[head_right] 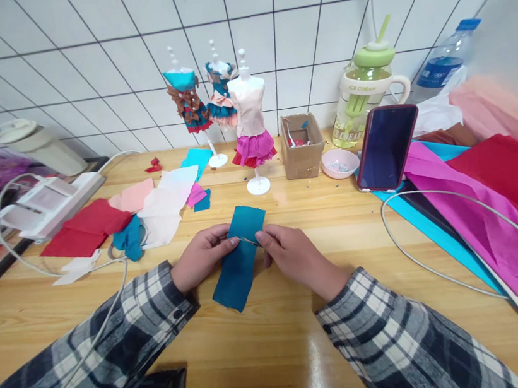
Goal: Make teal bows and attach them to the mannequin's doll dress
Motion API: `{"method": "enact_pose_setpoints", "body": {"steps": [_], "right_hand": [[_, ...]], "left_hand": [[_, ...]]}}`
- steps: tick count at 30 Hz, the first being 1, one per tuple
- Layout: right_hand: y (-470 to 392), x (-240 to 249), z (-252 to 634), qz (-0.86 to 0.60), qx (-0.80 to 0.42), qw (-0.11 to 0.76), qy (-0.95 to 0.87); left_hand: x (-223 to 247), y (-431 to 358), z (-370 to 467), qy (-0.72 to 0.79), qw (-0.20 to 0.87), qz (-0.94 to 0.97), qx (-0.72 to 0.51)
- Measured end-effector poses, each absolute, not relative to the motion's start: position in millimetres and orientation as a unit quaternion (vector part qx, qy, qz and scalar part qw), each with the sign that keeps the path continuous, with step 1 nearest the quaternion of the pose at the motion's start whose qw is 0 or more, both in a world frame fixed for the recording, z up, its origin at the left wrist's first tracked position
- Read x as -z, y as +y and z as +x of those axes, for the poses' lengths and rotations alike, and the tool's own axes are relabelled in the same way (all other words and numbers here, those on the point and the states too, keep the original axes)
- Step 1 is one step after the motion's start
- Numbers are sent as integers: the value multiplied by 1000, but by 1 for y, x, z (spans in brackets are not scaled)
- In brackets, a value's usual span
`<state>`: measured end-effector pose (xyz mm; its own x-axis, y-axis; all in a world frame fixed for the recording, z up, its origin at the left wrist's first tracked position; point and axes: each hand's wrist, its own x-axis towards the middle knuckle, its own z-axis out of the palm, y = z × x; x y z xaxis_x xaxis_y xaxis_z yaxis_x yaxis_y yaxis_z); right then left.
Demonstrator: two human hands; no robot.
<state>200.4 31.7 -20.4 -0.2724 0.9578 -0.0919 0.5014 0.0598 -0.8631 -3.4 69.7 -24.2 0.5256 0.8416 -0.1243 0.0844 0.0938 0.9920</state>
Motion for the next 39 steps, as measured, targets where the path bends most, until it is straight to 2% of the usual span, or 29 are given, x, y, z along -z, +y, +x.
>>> {"method": "enact_pose_setpoints", "body": {"steps": [5, 13, 39], "right_hand": [[31, 26, 196, -530, -447, 283, -663], [28, 26, 192, -551, -408, 280, -672], [31, 31, 191, -545, -409, 279, -677]], "left_hand": [[27, 69, -3, 367, 657, 586, -300], [26, 67, 1, 358, 645, 604, -301], [30, 67, 1, 369, 586, 658, -297]]}}
